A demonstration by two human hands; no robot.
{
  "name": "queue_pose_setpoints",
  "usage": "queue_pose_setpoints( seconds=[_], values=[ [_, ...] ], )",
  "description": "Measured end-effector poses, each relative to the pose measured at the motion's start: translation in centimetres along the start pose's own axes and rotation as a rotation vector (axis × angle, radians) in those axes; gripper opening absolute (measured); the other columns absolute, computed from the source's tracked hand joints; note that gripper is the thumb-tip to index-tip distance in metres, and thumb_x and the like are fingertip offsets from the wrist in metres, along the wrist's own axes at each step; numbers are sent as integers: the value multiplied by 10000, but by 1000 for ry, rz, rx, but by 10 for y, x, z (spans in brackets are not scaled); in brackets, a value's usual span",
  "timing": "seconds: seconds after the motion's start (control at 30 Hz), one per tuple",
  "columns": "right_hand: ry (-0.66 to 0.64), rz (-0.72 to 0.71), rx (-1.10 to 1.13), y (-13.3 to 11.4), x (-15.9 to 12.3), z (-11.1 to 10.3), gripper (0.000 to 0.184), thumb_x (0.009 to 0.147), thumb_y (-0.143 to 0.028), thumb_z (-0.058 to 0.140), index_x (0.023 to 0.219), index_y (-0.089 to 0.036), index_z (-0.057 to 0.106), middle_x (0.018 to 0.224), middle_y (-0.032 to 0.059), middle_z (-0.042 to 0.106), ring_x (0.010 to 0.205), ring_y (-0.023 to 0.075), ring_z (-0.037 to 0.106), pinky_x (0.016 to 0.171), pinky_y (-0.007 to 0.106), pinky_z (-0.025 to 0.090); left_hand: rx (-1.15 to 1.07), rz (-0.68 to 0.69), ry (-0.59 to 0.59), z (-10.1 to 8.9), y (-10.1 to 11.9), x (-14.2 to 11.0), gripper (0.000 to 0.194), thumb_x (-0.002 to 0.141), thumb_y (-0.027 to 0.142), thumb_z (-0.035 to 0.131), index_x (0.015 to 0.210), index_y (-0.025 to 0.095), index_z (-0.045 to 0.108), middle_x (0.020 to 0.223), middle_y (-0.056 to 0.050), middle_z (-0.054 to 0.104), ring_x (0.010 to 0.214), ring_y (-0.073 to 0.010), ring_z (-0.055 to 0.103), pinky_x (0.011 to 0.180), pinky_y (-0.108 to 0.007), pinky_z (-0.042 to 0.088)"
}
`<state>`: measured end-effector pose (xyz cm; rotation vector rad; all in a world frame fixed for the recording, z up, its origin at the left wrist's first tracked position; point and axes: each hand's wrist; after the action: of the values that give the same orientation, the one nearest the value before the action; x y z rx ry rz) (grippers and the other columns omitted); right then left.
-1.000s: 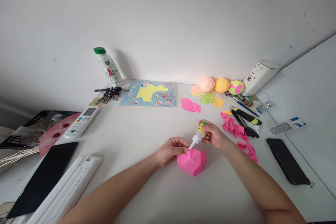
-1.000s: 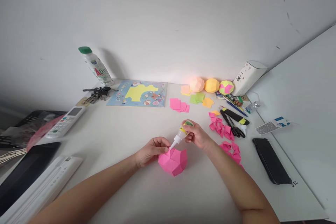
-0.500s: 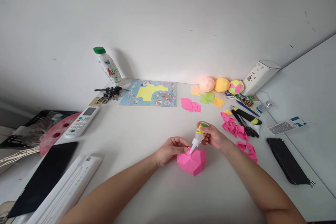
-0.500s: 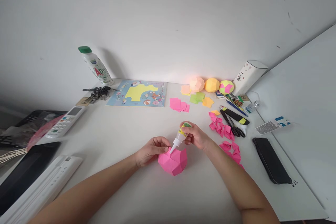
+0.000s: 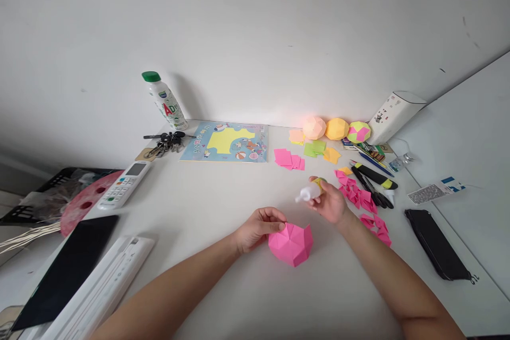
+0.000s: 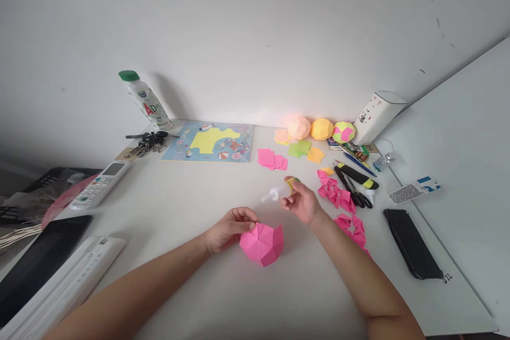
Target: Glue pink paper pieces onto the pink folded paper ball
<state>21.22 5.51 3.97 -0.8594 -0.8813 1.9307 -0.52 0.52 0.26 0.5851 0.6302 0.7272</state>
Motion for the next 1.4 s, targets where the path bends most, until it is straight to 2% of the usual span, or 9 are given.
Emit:
queue_pose_setpoints(
  seconds=[0.2,0.37,0.6,0.8,0.9,0.97,1.03,1.17,1.4],
  values=[
    [30,-217,-141,3,10,-13,229,715,-338,673,880,-235,552,903,34,652,838,183,590,651,291,450,-8,7,-14,1,1,-1,202,575,174,812,721,136,679,669,-23,683,600,-128,618,585,-246,459],
    [288,-293,-737,14,19,-23,331,721,-357,648,997,-223,525,1110,74,631,927,192,590,784,328,451,0,16,-42,1,1,-2,202,581,175,811,727,140,677,671,-24,686,607,-131,622,588,-246,461],
    [510,-332,-1134,19,17,-27,306,667,-425,660,858,-221,535,826,39,585,791,232,524,719,349,401,33,22,-81,1,2,-2,190,601,185,801,738,137,680,682,-28,688,612,-130,621,599,-249,462],
    [533,-346,-1297,11,14,-21,255,676,-388,657,798,-211,520,818,62,538,778,242,506,676,328,364,41,16,-73,0,2,-2,203,589,186,807,738,138,677,681,-27,686,616,-131,620,604,-253,461],
    [565,-243,-1434,-3,-2,-14,261,642,-353,703,637,-217,481,679,41,482,662,216,476,572,289,295,33,17,-72,0,1,-1,196,597,186,802,741,140,678,682,-26,685,613,-130,618,600,-254,457],
    [492,-108,-1541,-12,-17,-5,383,689,-359,678,482,-217,389,506,0,372,545,175,415,524,271,224,35,16,-71,0,1,-1,198,596,191,804,741,141,678,689,-30,688,617,-135,620,602,-257,455],
    [284,-115,-1505,-18,-31,8,439,780,-396,596,449,-204,381,453,-14,332,494,141,360,505,267,194,43,12,-69,0,1,-1,198,594,194,805,738,141,680,682,-29,687,609,-134,617,597,-256,450],
    [-191,120,-1188,-13,-39,31,280,857,-423,502,739,-200,623,630,-8,519,569,125,426,520,241,288,45,16,-69,1,2,-2,197,592,189,804,743,138,689,664,-21,680,589,-120,602,592,-246,441],
    [-324,368,-780,2,-27,25,283,788,-377,627,985,-175,648,747,-2,595,666,119,513,616,231,374,36,15,-57,2,3,-3,216,567,192,817,739,146,694,668,-19,685,595,-127,606,600,-252,442]
  ],
)
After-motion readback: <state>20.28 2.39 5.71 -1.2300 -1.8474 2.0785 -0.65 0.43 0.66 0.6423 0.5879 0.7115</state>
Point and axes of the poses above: each hand's wrist, its own x-axis towards the middle knuckle, its own z-axis out of the palm, y = z × x
